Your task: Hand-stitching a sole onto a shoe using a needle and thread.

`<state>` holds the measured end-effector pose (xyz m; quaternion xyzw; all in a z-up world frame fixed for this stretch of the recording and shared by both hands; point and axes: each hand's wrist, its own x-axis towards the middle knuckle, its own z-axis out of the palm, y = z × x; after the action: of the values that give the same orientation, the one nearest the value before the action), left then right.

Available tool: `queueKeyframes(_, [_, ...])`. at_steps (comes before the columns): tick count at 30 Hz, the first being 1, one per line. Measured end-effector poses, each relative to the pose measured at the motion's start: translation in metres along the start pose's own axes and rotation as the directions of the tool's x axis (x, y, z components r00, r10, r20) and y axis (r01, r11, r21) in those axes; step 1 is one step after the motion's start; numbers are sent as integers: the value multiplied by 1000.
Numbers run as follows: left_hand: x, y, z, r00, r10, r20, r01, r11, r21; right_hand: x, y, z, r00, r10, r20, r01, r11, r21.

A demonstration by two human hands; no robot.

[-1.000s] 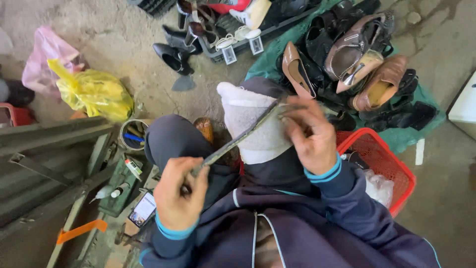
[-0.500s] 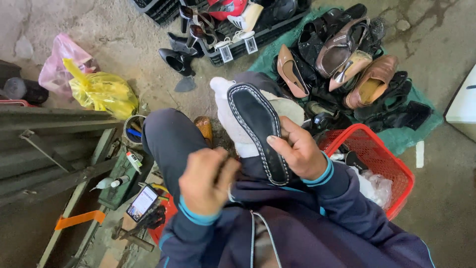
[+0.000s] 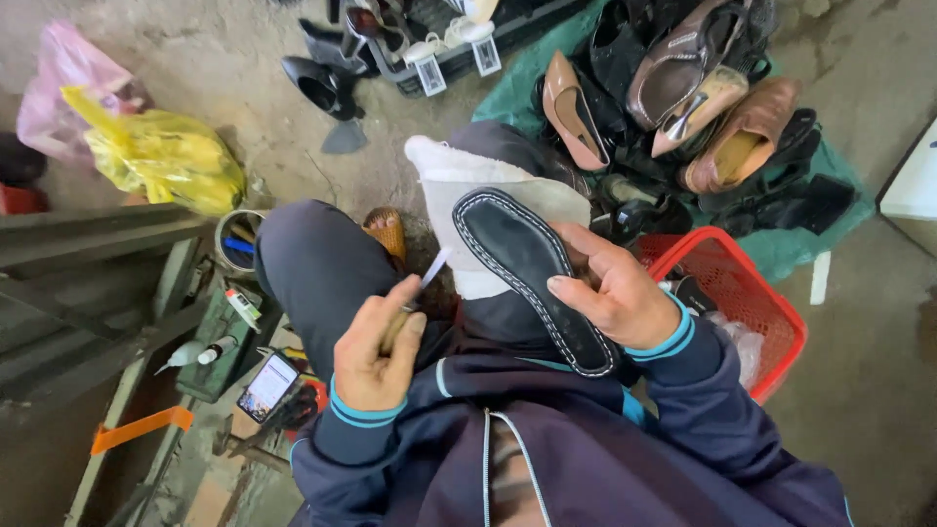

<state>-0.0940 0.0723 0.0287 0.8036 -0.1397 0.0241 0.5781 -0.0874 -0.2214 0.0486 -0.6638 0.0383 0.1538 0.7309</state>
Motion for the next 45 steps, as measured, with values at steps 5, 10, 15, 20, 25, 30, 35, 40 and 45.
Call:
queueKeyframes(5, [31, 10, 16, 990, -11, 137, 9, 1000, 16, 7, 14, -11, 995, 103, -4, -102, 994, 48])
queueKeyframes(10, [61, 11, 24, 978, 74, 197, -108, 980, 167, 13, 22, -19, 996, 78, 53, -86, 982, 166])
queueKeyframes(15, [74, 6, 26, 973, 68, 221, -121, 965, 233, 14, 19, -21, 993, 99, 58, -109, 972, 209])
queueKeyframes(20, [83, 9, 28, 966, 73, 247, -139, 954, 265, 15, 17, -24, 990, 112, 86, -125, 978, 166])
queueKeyframes(25, [84, 8, 27, 960, 78, 268, -159, 943, 293, 16, 9, -20, 989, 118, 85, -129, 982, 134])
queueKeyframes(30, [86, 10, 25, 953, 97, 285, -188, 932, 311, 16, 5, -16, 990, 118, 77, -127, 984, 128])
queueKeyframes(35, [85, 12, 22, 950, 103, 296, -200, 926, 320, 22, -1, -15, 990, 111, 87, -119, 988, 94])
queueKeyframes(40, [83, 14, 23, 945, 119, 304, -221, 918, 330, 25, -5, -13, 993, 83, 83, -85, 996, 22])
queueKeyframes(45, [84, 13, 23, 947, 118, 298, -217, 920, 327, 22, -5, -14, 992, 95, 78, -97, 995, 18])
